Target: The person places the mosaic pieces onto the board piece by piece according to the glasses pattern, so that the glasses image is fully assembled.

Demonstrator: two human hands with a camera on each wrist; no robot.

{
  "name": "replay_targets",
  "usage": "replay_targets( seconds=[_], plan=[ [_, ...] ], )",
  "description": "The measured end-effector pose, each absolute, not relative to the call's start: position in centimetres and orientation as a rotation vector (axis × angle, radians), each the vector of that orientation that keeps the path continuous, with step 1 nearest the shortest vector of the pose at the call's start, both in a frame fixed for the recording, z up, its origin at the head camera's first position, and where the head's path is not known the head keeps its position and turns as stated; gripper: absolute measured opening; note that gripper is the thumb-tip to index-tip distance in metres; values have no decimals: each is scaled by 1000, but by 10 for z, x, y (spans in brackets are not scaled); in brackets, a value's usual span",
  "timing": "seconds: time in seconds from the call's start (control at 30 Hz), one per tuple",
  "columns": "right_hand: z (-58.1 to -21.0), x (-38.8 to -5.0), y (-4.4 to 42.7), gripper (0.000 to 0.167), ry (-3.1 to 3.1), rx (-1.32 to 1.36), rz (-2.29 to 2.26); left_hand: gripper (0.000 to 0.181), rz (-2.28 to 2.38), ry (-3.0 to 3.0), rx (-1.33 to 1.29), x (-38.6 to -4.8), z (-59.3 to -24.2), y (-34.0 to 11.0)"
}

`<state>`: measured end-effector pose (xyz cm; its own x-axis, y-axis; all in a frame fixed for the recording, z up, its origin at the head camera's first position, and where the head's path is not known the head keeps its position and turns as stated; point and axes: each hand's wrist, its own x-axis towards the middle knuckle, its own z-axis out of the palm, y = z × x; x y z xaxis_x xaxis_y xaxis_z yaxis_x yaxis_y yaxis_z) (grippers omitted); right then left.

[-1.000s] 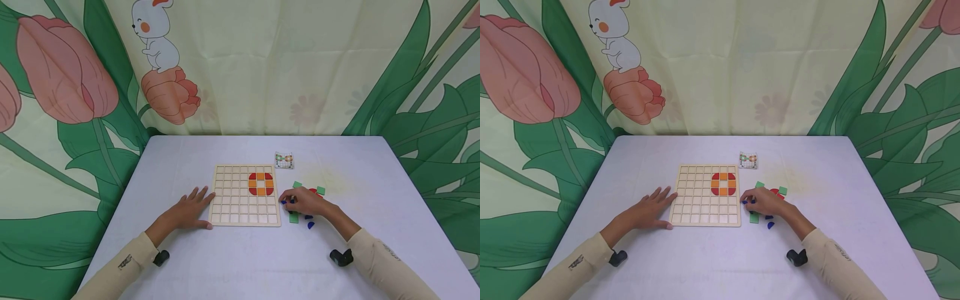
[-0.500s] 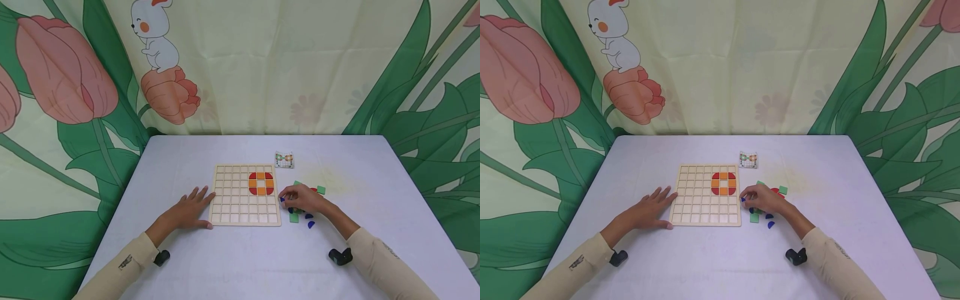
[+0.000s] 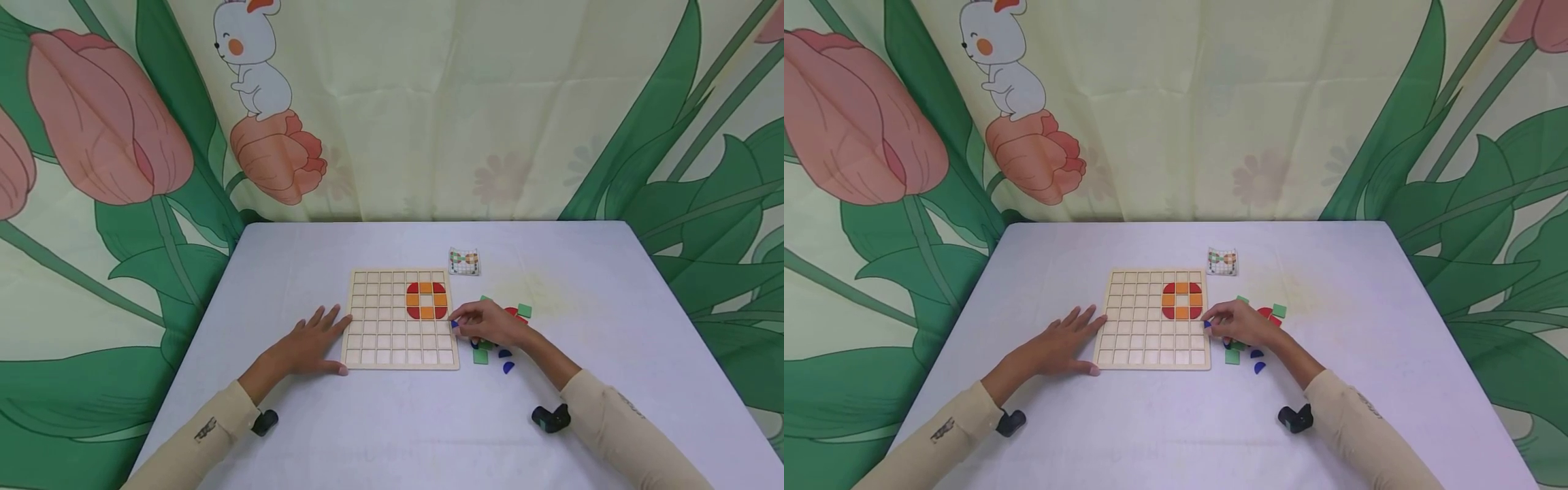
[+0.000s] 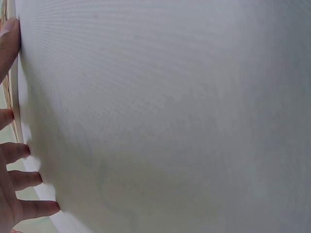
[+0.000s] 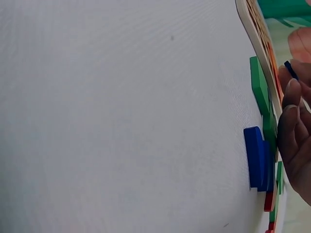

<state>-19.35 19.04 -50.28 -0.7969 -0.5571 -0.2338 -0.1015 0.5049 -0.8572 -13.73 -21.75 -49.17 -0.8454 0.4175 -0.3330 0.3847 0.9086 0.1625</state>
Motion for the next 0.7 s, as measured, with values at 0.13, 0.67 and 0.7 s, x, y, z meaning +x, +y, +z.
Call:
replay_targets(
  seconds=[0.13,0.67,0.7],
  plan=[
    [-503,-194,188,26,2252,-531,-1266,106,125,2703,580,-136,-492,-217],
    [-501,-199,171,26,2311,-501,-1232,106,121,2713,597,-139,-495,-217],
    [-501,-199,169,26,2320,-497,-1220,106,122,2713,596,-139,-495,-217]
  ],
)
